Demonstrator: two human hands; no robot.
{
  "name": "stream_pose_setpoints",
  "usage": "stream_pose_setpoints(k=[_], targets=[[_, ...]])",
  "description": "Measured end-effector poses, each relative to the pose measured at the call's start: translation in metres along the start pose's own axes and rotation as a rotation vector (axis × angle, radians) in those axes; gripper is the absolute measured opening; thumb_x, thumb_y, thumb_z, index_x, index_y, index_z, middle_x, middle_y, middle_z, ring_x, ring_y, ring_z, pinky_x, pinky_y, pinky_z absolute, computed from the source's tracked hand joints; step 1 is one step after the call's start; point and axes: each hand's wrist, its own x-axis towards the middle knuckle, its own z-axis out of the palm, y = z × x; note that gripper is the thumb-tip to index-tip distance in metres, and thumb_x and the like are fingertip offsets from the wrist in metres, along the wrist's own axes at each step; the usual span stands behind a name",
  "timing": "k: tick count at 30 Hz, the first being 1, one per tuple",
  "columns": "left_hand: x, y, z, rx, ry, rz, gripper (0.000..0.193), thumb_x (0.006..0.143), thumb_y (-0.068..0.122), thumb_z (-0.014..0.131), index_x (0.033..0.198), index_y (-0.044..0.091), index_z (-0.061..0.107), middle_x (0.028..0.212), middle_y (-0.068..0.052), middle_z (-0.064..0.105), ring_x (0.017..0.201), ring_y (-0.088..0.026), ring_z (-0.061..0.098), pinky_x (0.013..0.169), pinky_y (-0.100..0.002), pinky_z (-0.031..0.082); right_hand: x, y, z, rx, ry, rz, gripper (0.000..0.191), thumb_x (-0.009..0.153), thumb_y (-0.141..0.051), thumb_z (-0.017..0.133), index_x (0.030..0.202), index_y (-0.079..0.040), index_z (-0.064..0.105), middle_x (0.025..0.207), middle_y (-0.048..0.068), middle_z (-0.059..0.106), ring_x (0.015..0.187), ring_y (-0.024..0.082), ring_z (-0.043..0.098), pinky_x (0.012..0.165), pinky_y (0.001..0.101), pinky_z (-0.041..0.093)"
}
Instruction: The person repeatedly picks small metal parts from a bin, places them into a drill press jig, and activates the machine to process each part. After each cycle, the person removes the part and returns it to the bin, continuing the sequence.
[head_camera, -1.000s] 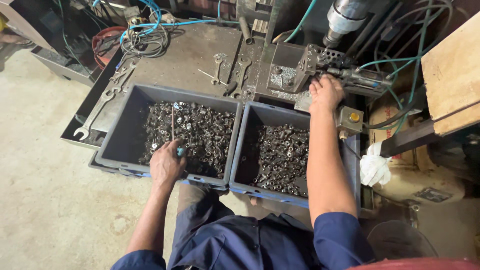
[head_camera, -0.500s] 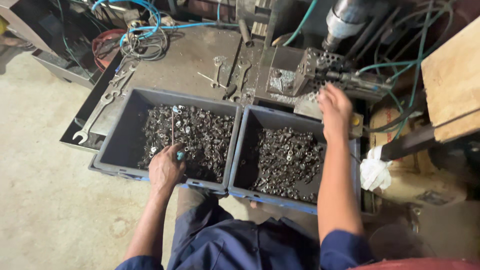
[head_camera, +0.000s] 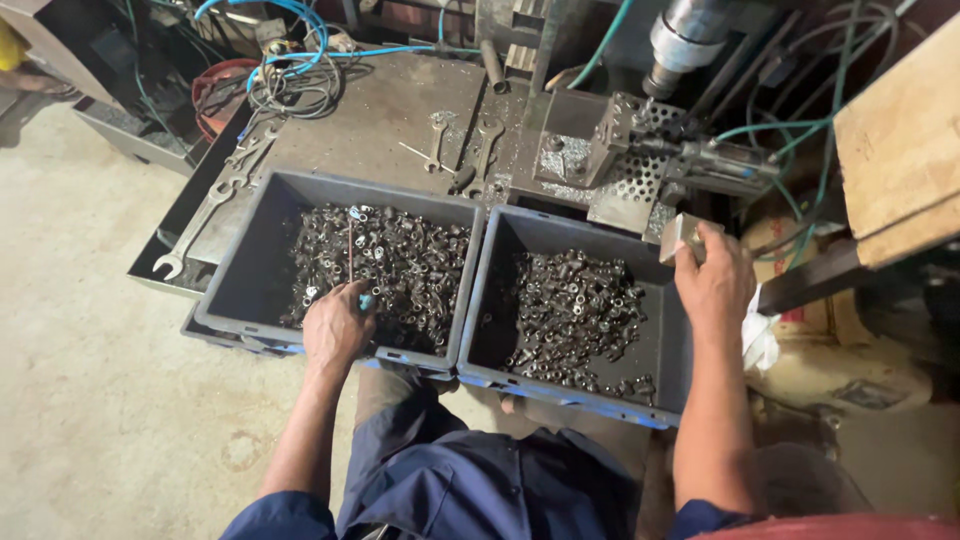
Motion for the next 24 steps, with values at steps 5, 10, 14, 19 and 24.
stream_pose_setpoints(k=[5, 10, 14, 19, 24], targets=[[0.003, 0.001, -0.001, -0.016, 0.009, -0.011, 0.035, 0.084, 0.028, 0.072, 0.118, 0.020, 0.075, 0.112, -0.010, 0.075, 0.098, -0.034, 0.071, 0.085, -0.047, 0.055, -0.008, -0.038, -0.030, 1.126, -0.048, 0.325, 0.029, 0.097, -0.004, 0.073, 0.126, 0.002, 0.069, 0.118, 0.020, 0.071, 0.106, 0.029, 0.068, 0.092, 0.0387, 0.055], [0.001, 0.004, -0.003, 0.000, -0.007, -0.035, 0.034, 0.087, 0.032, 0.070, 0.118, 0.019, 0.075, 0.112, -0.011, 0.074, 0.098, -0.034, 0.071, 0.084, -0.047, 0.055, -0.046, -0.062, -0.092, 1.666, -0.022, 0.091, 0.020, 0.102, 0.009, 0.067, 0.122, 0.007, 0.069, 0.111, 0.023, 0.073, 0.097, 0.030, 0.072, 0.089, 0.0431, 0.060], [0.002, 0.004, -0.002, -0.009, 0.020, -0.023, 0.032, 0.089, 0.032, 0.069, 0.118, 0.018, 0.075, 0.112, -0.010, 0.075, 0.098, -0.034, 0.071, 0.083, -0.046, 0.056, -0.066, -0.063, -0.124, 1.718, -0.031, -0.198, 0.028, 0.090, 0.001, 0.071, 0.117, 0.003, 0.075, 0.100, 0.025, 0.076, 0.085, 0.032, 0.076, 0.072, 0.0404, 0.063], [0.005, -0.001, 0.004, 0.022, -0.017, -0.052, 0.034, 0.088, 0.035, 0.070, 0.118, 0.019, 0.075, 0.109, -0.012, 0.075, 0.097, -0.034, 0.071, 0.082, -0.047, 0.055, -0.087, -0.062, -0.055, 2.135, -0.280, 0.272, 0.061, 0.093, -0.019, 0.073, 0.146, 0.004, 0.054, 0.141, 0.027, 0.061, 0.138, 0.038, 0.056, 0.113, 0.0529, 0.048], [0.016, -0.012, 0.008, -0.032, -0.002, -0.038, 0.035, 0.086, 0.036, 0.071, 0.118, 0.020, 0.076, 0.105, -0.015, 0.075, 0.097, -0.036, 0.071, 0.084, -0.047, 0.056, -0.113, -0.049, 0.054, 1.699, -0.145, 1.130, 0.084, 0.101, -0.045, 0.059, 0.164, -0.011, 0.016, 0.165, 0.021, 0.026, 0.151, 0.042, 0.031, 0.117, 0.0569, 0.036]])
